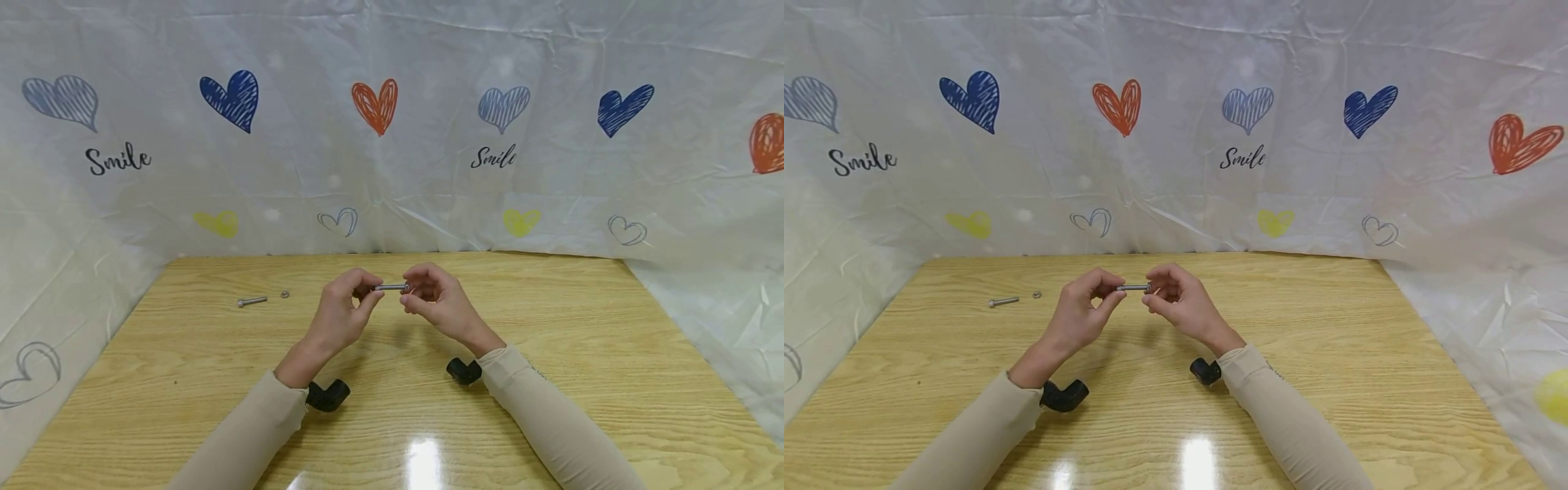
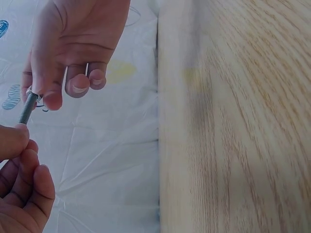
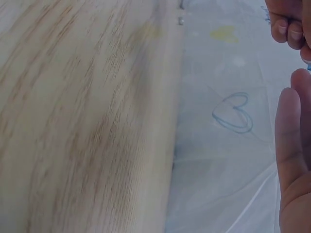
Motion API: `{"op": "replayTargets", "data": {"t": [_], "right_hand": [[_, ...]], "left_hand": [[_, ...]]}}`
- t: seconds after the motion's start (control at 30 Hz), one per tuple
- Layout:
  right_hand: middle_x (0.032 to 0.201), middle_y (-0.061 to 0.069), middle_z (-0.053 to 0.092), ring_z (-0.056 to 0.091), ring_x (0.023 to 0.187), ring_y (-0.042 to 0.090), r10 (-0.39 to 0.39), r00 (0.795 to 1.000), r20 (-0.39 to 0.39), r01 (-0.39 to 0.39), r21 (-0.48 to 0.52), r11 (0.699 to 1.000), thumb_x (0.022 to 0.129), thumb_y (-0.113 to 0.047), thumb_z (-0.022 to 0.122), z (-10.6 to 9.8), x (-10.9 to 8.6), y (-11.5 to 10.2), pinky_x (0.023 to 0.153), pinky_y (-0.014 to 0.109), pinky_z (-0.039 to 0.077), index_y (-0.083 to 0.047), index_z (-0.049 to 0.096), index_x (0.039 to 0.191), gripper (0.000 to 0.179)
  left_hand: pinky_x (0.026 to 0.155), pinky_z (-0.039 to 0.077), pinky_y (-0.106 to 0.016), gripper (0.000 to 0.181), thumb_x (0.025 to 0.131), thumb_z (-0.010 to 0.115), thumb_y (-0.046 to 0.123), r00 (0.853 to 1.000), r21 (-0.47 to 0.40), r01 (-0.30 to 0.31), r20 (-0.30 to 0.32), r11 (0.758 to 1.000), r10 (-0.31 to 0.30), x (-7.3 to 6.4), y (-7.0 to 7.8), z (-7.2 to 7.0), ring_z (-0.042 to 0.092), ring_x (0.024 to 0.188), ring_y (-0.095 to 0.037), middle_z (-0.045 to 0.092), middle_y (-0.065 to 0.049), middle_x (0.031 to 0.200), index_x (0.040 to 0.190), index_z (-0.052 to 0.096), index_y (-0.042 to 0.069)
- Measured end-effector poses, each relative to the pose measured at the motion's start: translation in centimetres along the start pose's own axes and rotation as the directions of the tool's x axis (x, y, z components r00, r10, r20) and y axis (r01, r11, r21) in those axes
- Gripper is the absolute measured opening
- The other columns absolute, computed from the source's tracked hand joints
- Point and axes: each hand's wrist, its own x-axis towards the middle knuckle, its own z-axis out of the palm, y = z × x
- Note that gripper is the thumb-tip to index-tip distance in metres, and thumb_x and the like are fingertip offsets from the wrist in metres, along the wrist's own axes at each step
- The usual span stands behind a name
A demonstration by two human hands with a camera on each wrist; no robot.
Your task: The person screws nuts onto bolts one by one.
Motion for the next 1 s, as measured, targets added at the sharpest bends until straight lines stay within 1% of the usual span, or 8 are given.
{"op": "replayTargets", "data": {"t": [0.13,0.27,0.43,0.57,0.67,0.73,0.9,1.0], "right_hand": [[0.09,0.022,0.062,0.063,0.073,0.036,-0.004,1.0,0.002,0.004,-0.004,1.0,0.091,0.003,0.06,0.03,0.07,0.11,0.068,0.036,0.055,0.003,0.056,0.111,0.02],[0.087,0.02,0.062,0.063,0.073,0.036,0.009,1.0,0.011,-0.009,-0.036,0.999,0.095,-0.002,0.058,0.01,0.13,0.01,0.068,0.037,0.054,0.002,0.06,0.102,0.009],[0.088,0.022,0.062,0.062,0.075,0.038,0.031,0.999,0.038,-0.029,-0.049,0.998,0.099,-0.007,0.052,-0.05,0.19,-0.08,0.07,0.042,0.053,0.003,0.063,0.093,0.016],[0.092,0.022,0.062,0.062,0.076,0.037,0.057,0.998,0.036,-0.057,-0.014,0.998,0.097,-0.005,0.056,-0.08,0.06,-0.06,0.071,0.042,0.053,0.004,0.06,0.104,0.012],[0.095,0.02,0.062,0.064,0.077,0.03,0.067,0.997,0.025,-0.068,0.02,0.997,0.092,-0.001,0.061,-0.11,-0.03,0.03,0.071,0.039,0.054,0.003,0.056,0.115,0.023],[0.097,0.02,0.062,0.064,0.078,0.027,0.061,0.998,0.019,-0.061,0.037,0.997,0.091,0.002,0.062,-0.14,-0.03,0.13,0.072,0.036,0.055,0.003,0.054,0.118,0.028],[0.094,0.025,0.062,0.064,0.075,0.029,0.021,1.0,0.01,-0.022,0.063,0.998,0.09,0.007,0.059,-0.23,0.07,0.29,0.07,0.036,0.055,0.005,0.054,0.115,0.026],[0.091,0.026,0.061,0.064,0.073,0.032,0.014,1.0,0.008,-0.014,0.054,0.998,0.091,0.006,0.059,-0.27,0.12,0.22,0.07,0.036,0.054,0.006,0.055,0.112,0.022]], "left_hand": [[0.06,0.049,-0.027,0.011,0.087,0.068,-0.002,1.0,-0.006,-0.002,-0.001,1.0,0.002,0.01,-0.03,0.03,0.054,0.065,-0.009,0.061,-0.002,0.081,0.095,0.064,0.003],[0.06,0.048,-0.027,0.011,0.086,0.068,-0.001,1.0,-0.009,0.0,-0.002,1.0,0.0,0.0,-0.05,0.07,0.053,0.065,-0.009,0.061,-0.002,0.081,0.094,0.063,0.004],[0.061,0.049,-0.027,0.011,0.086,0.069,0.0,1.0,0.001,0.0,0.002,1.0,0.0,-0.03,-0.03,0.11,0.053,0.065,-0.009,0.061,-0.002,0.081,0.095,0.063,0.004],[0.062,0.049,-0.027,0.011,0.087,0.068,0.0,1.0,-0.001,0.004,0.003,1.0,-0.004,-0.04,-0.03,0.11,0.054,0.065,-0.009,0.061,-0.002,0.081,0.095,0.063,0.004],[0.062,0.049,-0.027,0.01,0.087,0.068,0.0,1.0,-0.005,0.01,0.003,1.0,-0.01,-0.05,-0.03,0.09,0.054,0.065,-0.009,0.06,-0.001,0.081,0.096,0.063,0.005],[0.062,0.049,-0.027,0.01,0.088,0.067,0.0,1.0,-0.007,0.013,0.004,1.0,-0.013,-0.05,-0.02,0.07,0.054,0.065,-0.008,0.06,-0.001,0.081,0.096,0.063,0.005],[0.062,0.049,-0.026,0.01,0.088,0.067,0.0,1.0,-0.005,0.013,0.002,1.0,-0.013,-0.01,0.06,0.02,0.054,0.065,-0.008,0.061,-0.001,0.081,0.096,0.063,0.005],[0.062,0.049,-0.027,0.01,0.087,0.068,0.0,1.0,-0.004,0.016,0.002,1.0,-0.016,0.02,0.13,0.0,0.053,0.065,-0.009,0.061,-0.001,0.081,0.096,0.063,0.004]]}}
